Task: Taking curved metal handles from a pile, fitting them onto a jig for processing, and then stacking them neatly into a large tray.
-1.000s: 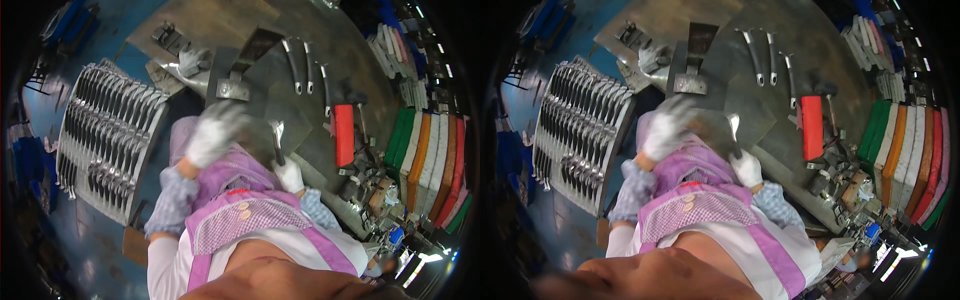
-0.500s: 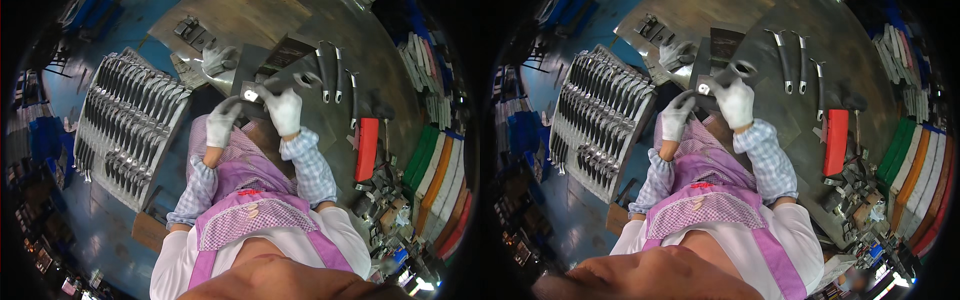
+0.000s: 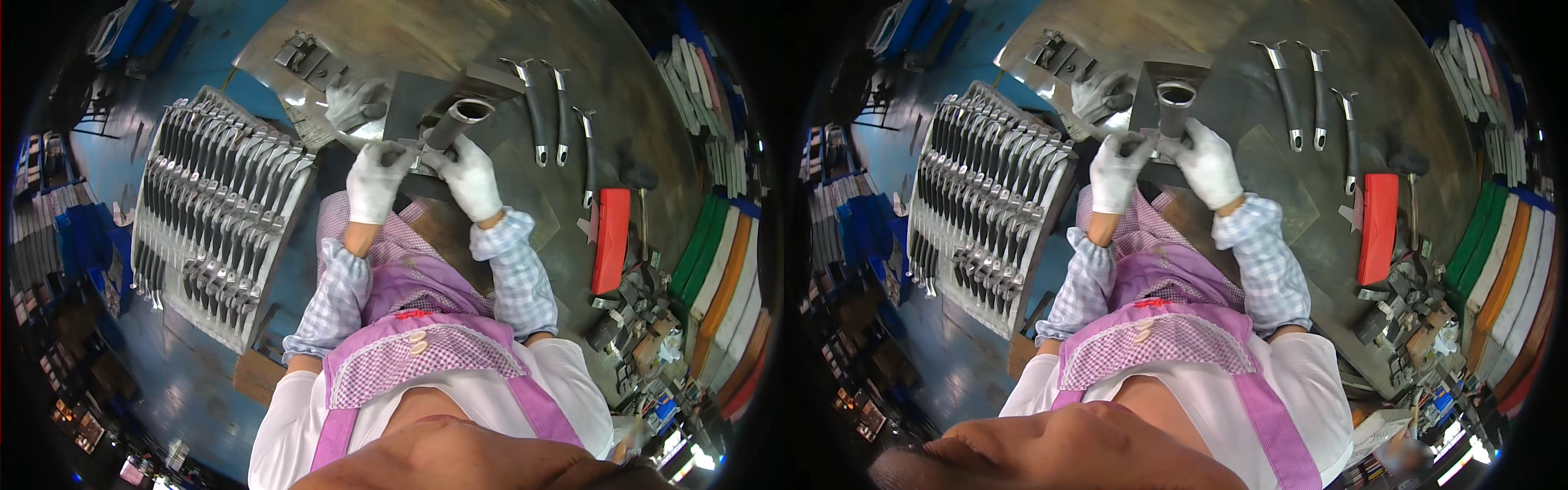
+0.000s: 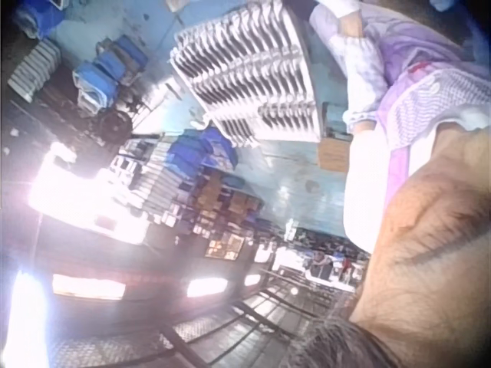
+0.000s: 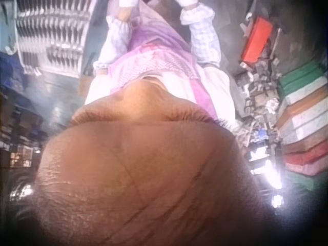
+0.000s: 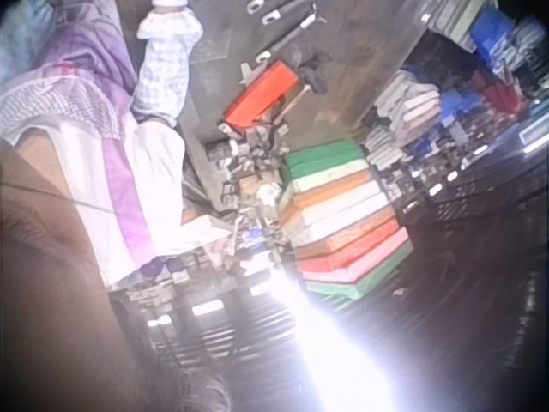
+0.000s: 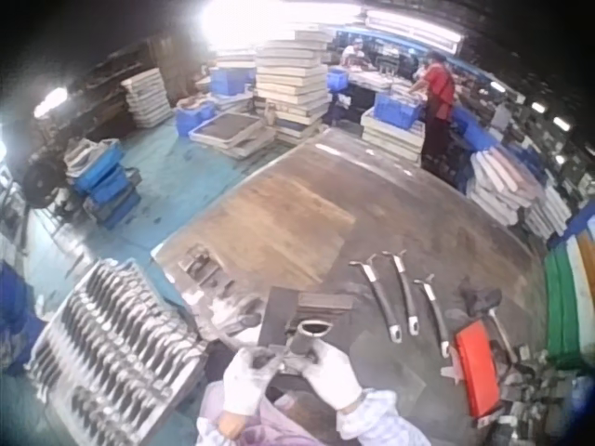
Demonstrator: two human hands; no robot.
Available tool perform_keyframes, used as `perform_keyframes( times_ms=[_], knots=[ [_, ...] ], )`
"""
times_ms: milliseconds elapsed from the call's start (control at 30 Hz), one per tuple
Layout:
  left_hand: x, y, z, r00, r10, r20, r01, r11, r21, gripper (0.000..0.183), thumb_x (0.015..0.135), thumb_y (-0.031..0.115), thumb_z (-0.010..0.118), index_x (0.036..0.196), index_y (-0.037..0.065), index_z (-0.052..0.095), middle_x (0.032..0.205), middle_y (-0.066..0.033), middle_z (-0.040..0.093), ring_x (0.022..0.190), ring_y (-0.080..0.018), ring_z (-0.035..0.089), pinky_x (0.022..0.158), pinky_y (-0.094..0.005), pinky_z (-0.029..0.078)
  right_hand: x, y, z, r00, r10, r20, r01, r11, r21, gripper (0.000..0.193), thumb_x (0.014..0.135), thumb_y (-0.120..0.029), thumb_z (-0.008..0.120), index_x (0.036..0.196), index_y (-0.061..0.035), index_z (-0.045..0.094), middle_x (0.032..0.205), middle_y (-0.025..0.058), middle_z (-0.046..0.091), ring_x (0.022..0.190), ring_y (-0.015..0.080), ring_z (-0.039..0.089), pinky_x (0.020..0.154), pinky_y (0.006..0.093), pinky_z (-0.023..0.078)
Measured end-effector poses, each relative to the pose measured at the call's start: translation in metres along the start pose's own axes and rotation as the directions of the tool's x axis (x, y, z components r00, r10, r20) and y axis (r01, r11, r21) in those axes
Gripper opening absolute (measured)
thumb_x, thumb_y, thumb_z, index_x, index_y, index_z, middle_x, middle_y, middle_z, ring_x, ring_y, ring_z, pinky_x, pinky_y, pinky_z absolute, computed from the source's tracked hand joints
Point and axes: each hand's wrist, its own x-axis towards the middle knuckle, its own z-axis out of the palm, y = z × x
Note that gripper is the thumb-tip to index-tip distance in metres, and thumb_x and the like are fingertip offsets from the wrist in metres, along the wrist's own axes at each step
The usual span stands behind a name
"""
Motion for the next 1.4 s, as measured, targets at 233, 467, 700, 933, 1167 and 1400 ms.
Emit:
perform_keyframes(
  times_ms=[233, 467, 700, 933, 1167, 1400],
  knots=[
    [-0.007, -0.010, 0.018, 0.980, -0.198, -0.001, 0.198, 0.980, -0.007, 0.037, 0.081, 0.030, 0.080, 0.081, 0.002, 0.056, 0.074, -0.0135, 0.061, 0.066, -0.0301, 0.060, 0.065, -0.0394, 0.049, -0.028, 0.074, 0.011, 0.958, -0.106, -0.267, 0.166, 0.963, 0.211, 0.012, 0.086, -0.003, 0.073, 0.098, -0.0047, 0.076, 0.093, 0.0063, 0.071, 0.088, 0.0179, 0.067, 0.076, 0.0288, 0.052],
    [-0.011, -0.017, 0.027, 0.991, -0.136, -0.014, 0.137, 0.986, 0.091, 0.041, 0.084, 0.034, 0.078, 0.080, 0.002, 0.053, 0.072, -0.0138, 0.058, 0.064, -0.0309, 0.058, 0.062, -0.0402, 0.048, -0.023, 0.054, -0.005, 0.985, 0.008, -0.173, 0.033, 0.973, 0.229, 0.014, 0.084, -0.001, 0.073, 0.098, -0.0010, 0.074, 0.093, 0.0030, 0.068, 0.078, 0.0106, 0.059, 0.073, 0.0245, 0.047],
    [-0.012, -0.011, -0.002, 0.989, -0.145, 0.018, 0.140, 0.979, 0.149, 0.038, 0.086, 0.038, 0.075, 0.086, 0.003, 0.060, 0.081, -0.0157, 0.064, 0.076, -0.0344, 0.064, 0.071, -0.0420, 0.052, -0.010, 0.039, -0.004, 0.999, 0.040, 0.012, -0.041, 0.921, 0.386, 0.035, 0.080, -0.005, 0.076, 0.114, 0.0006, 0.070, 0.101, 0.0092, 0.072, 0.085, 0.0128, 0.065, 0.080, 0.0292, 0.053],
    [-0.040, 0.014, -0.109, 0.820, -0.009, 0.572, 0.479, 0.558, -0.678, 0.044, 0.098, 0.039, 0.065, 0.129, 0.008, 0.063, 0.113, -0.0091, 0.071, 0.101, -0.0135, 0.063, 0.087, -0.0301, 0.053, -0.037, -0.058, 0.058, 0.726, -0.681, -0.097, 0.658, 0.729, -0.189, 0.027, 0.073, 0.008, 0.060, 0.088, -0.0086, 0.074, 0.093, 0.0100, 0.073, 0.089, 0.0296, 0.072, 0.084, 0.0377, 0.056],
    [-0.119, -0.111, -0.323, 0.888, -0.441, -0.128, 0.460, 0.848, 0.265, 0.049, 0.098, 0.036, 0.062, 0.141, 0.015, 0.056, 0.125, -0.0130, 0.068, 0.110, -0.0229, 0.067, 0.081, -0.0365, 0.059, -0.076, -0.045, 0.109, 0.727, -0.588, 0.354, 0.623, 0.782, 0.019, 0.037, 0.078, 0.008, 0.062, 0.108, -0.0100, 0.073, 0.107, 0.0127, 0.072, 0.098, 0.0318, 0.070, 0.083, 0.0388, 0.055],
    [-0.132, -0.251, -0.516, 0.854, -0.389, -0.346, 0.517, 0.717, 0.468, 0.035, 0.098, 0.022, 0.061, 0.131, 0.012, 0.064, 0.116, -0.0177, 0.070, 0.108, -0.0279, 0.068, 0.092, -0.0348, 0.051, -0.064, -0.013, 0.059, 0.764, -0.367, 0.530, 0.495, 0.861, -0.118, 0.028, 0.086, -0.001, 0.063, 0.112, -0.0057, 0.073, 0.105, 0.0129, 0.073, 0.095, 0.0280, 0.071, 0.083, 0.0354, 0.056]
  ],
)
